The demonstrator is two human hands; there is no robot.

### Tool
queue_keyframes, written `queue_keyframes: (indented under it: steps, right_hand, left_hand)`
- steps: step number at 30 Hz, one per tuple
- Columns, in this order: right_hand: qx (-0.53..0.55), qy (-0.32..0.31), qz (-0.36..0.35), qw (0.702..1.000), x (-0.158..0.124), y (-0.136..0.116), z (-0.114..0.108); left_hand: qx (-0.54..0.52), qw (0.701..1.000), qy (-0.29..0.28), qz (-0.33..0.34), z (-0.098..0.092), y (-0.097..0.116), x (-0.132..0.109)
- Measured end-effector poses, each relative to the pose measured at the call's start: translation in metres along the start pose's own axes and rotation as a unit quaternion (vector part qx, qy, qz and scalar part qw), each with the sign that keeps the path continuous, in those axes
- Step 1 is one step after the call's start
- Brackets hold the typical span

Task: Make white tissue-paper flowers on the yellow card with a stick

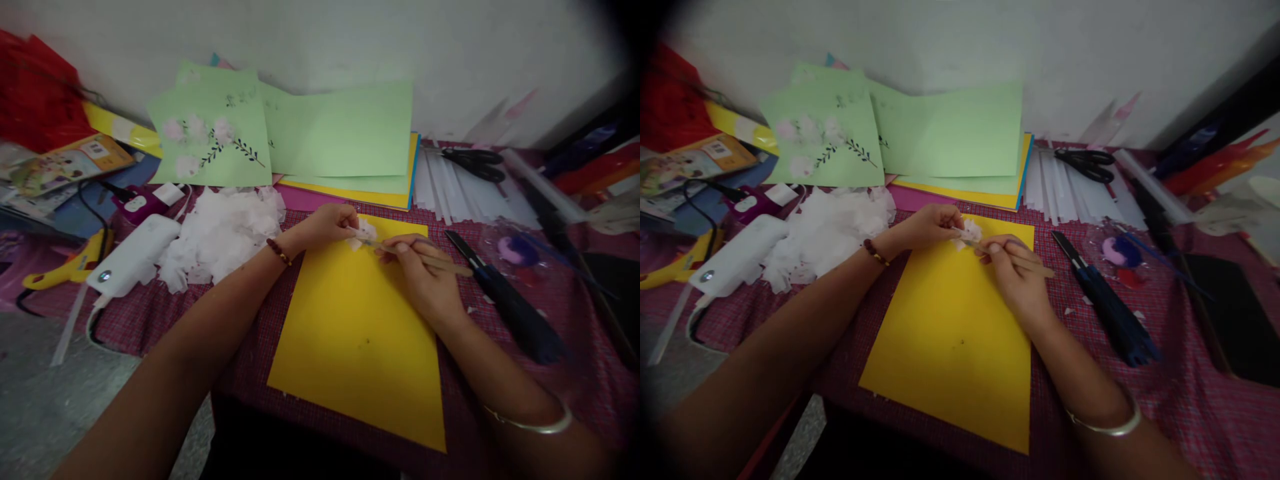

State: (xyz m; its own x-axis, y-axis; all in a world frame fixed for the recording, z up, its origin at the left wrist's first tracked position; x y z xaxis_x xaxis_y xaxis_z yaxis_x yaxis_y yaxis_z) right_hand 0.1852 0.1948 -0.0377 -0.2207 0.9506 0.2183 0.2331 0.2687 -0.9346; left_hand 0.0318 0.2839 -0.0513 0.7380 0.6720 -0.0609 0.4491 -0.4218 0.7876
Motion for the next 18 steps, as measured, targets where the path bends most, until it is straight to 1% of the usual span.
queue_keyframes:
  steps: [2, 5, 11, 13, 15, 18]
  right_hand:
    - [-0.066, -0.03, -0.013, 0.997, 0.001, -0.005, 0.006]
    - [-0.145, -0.053, -0.027, 0.988, 0.001, -0.008, 0.012]
    - [-0.21, -0.072, -0.051, 0.974, 0.0, -0.008, 0.018]
    - [-0.224, -0.077, -0.072, 0.969, -0.002, -0.01, 0.02]
    - [-0.243, -0.095, -0.094, 0.961, -0.005, -0.012, 0.024]
    - [-0.286, -0.142, -0.105, 0.942, -0.007, -0.015, 0.031]
  left_hand:
    - [0.004, 1.0, 0.002, 0.002, 0.0, 0.001, 0.0]
    - [-0.001, 1.0, -0.001, 0.004, 0.0, 0.003, 0.001]
    - [-0.02, 1.0, 0.007, 0.0, 0.001, 0.0, 0.001]
    - [-0.04, 0.999, 0.019, 0.002, -0.001, 0.0, 0.001]
    - [-0.079, 0.996, 0.045, -0.009, -0.004, -0.002, -0.002]
    - [-0.147, 0.984, 0.078, -0.062, -0.008, -0.007, -0.007]
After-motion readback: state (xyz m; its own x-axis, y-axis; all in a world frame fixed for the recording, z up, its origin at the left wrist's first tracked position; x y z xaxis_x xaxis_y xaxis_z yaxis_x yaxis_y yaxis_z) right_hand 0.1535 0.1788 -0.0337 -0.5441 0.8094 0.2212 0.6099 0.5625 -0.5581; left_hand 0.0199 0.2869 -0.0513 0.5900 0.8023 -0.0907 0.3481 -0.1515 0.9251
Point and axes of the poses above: each hand's wrist, its own x-axis towards the middle knuckle, its own z-axis out of the palm, y = z × x, the point moved 7 cm from there along x, towards the middle knuckle, and after that the axes turned 15 degrees about -y, right-handed, at the moved point
